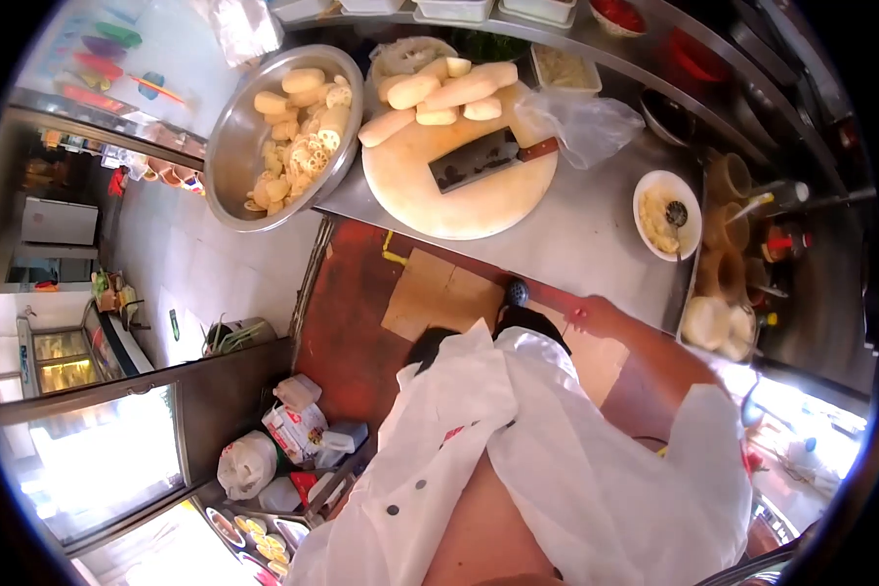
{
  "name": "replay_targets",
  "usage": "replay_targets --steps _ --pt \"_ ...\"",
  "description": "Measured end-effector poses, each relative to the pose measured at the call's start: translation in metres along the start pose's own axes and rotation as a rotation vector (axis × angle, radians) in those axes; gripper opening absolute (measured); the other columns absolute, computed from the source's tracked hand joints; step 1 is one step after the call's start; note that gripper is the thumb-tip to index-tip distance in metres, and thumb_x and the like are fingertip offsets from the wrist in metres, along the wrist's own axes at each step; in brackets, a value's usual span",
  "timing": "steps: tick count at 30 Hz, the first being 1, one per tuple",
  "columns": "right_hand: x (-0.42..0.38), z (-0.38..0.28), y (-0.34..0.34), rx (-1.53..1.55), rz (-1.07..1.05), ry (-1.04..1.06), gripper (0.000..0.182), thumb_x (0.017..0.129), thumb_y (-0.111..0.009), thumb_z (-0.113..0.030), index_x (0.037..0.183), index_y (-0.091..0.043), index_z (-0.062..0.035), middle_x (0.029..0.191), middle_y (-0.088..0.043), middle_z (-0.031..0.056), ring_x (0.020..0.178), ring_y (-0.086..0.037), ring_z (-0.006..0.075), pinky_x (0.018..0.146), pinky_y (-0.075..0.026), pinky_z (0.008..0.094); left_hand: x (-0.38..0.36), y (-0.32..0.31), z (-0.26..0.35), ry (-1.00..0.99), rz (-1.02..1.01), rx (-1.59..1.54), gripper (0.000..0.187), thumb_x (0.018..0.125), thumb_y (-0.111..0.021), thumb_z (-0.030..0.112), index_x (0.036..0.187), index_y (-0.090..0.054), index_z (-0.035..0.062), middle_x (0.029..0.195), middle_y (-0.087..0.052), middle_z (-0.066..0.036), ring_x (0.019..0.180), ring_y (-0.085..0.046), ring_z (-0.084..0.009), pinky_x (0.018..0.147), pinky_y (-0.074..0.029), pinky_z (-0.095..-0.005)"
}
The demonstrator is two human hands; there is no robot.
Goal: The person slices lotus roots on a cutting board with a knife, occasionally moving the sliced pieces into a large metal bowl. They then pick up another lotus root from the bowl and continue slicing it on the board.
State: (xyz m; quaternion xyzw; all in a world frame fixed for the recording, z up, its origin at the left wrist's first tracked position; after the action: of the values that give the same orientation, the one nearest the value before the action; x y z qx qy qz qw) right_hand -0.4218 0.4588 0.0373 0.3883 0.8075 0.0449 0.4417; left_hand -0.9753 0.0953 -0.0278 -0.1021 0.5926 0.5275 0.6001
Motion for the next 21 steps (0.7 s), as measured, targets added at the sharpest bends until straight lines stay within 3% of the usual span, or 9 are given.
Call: replay_targets --steps 3,6,7,10,11,12,14,17,21 --pt "0.017 -0.03 0.046 -0.05 0.257 0.114 0.014 0.098 -0.07 -0.021 0.101 -0.076 -0.0081 0.092 -0.077 0.0144 0.088 -0.075 0.0306 0.081 -0.06 0.0411 0.015 0.024 0.032 -0.01 -0.084 0.096 0.029 0.106 -0.057 0.03 0.113 -0.072 0.0055 0.109 -0.076 -0.026 0.105 -0.072 -0.0471 0.09 -0.058 -0.0566" --pt "0.071 -0.082 0.093 -0.18 0.579 0.349 0.024 0.098 -0.068 -0.014 0.121 -0.071 -0.0074 0.113 -0.073 0.015 0.101 -0.071 0.0358 0.09 -0.059 0.0442 0.053 0.086 0.107 -0.092 -0.063 0.283 0.03 0.108 -0.056 0.03 0.113 -0.072 0.0056 0.109 -0.075 -0.027 0.105 -0.072 -0.0482 0.089 -0.057 -0.0581" --pt "0.079 -0.114 0.11 -0.235 0.721 0.49 0.034 0.098 -0.068 -0.013 0.131 -0.068 -0.0078 0.122 -0.07 0.0147 0.107 -0.069 0.037 0.093 -0.058 0.0451 0.066 0.117 0.152 -0.177 0.029 0.297 0.03 0.108 -0.055 0.03 0.113 -0.072 0.0056 0.109 -0.075 -0.027 0.105 -0.071 -0.0486 0.089 -0.057 -0.0586" --pt "0.131 -0.181 0.15 -0.547 0.815 0.466 0.067 0.094 -0.068 -0.006 0.158 -0.051 -0.0139 0.137 -0.063 0.0134 0.127 -0.06 0.0355 0.11 -0.05 0.045 0.113 0.205 0.316 -0.568 0.308 0.187 0.024 0.109 -0.057 0.028 0.114 -0.07 0.008 0.107 -0.074 -0.024 0.101 -0.071 -0.0473 0.086 -0.058 -0.0559" --pt "0.148 -0.191 0.156 -0.727 0.882 0.479 0.074 0.094 -0.066 -0.005 0.164 -0.046 -0.0176 0.137 -0.062 0.0129 0.131 -0.057 0.035 0.115 -0.046 0.0448 0.123 0.225 0.375 -0.862 0.346 0.085 0.026 0.11 -0.06 0.026 0.111 -0.071 0.003 0.109 -0.074 -0.025 0.107 -0.07 -0.0465 0.088 -0.058 -0.0527" --pt "0.169 -0.192 0.16 -0.759 0.805 0.461 0.074 0.096 -0.063 -0.006 0.166 -0.044 -0.0194 0.136 -0.062 0.0127 0.132 -0.057 0.0347 0.117 -0.045 0.0453 0.146 0.24 0.426 -0.858 0.255 0.176 0.02 0.106 -0.065 0.018 0.119 -0.071 0.0036 0.114 -0.074 -0.022 0.11 -0.07 -0.0447 0.093 -0.058 -0.0497" --pt "0.203 -0.185 0.157 -0.819 0.643 0.418 0.075 0.098 -0.059 -0.007 0.169 -0.04 -0.023 0.136 -0.063 0.0123 0.134 -0.056 0.0341 0.119 -0.042 0.0463 0.151 0.263 0.525 -1.291 0.47 0.139 0.031 0.096 -0.073 0.014 0.126 -0.068 0.0042 0.118 -0.073 -0.021 0.11 -0.07 -0.0441 0.095 -0.058 -0.0486" --pt "0.215 -0.19 0.142 -1.204 0.591 0.351 0.069 0.102 -0.053 -0.011 0.168 -0.041 -0.026 0.134 -0.064 0.0109 0.129 -0.059 0.0335 0.115 -0.046 0.048 0.142 0.284 0.656 -1.437 0.552 0.197 0.039 0.093 -0.075 0.013 0.13 -0.066 0.0055 0.127 -0.069 -0.018 0.119 -0.066 -0.0399 0.099 -0.056 -0.0477" --pt "0.195 -0.217 0.128 -1.252 0.363 0.192 0.068 0.101 -0.056 -0.015 0.167 -0.042 -0.0225 0.132 -0.064 0.0123 0.121 -0.062 0.0324 0.102 -0.054 0.0482 0.171 0.265 0.753 -1.517 0.685 0.429 0.051 0.089 -0.079 0.02 0.135 -0.062 0.0051 0.133 -0.065 -0.016 0.127 -0.061 -0.0374 0.104 -0.052 -0.0485"
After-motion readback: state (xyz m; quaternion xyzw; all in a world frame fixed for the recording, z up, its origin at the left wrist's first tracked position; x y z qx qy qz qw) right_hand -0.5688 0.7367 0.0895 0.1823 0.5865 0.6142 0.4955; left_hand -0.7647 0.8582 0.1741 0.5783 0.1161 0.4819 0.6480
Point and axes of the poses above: each hand's wrist, its own x-axis towards the middle knuckle, its own y-axis out of the back of the hand, z = x × y, the point moved 7 cm from there along x, towards the middle knuckle
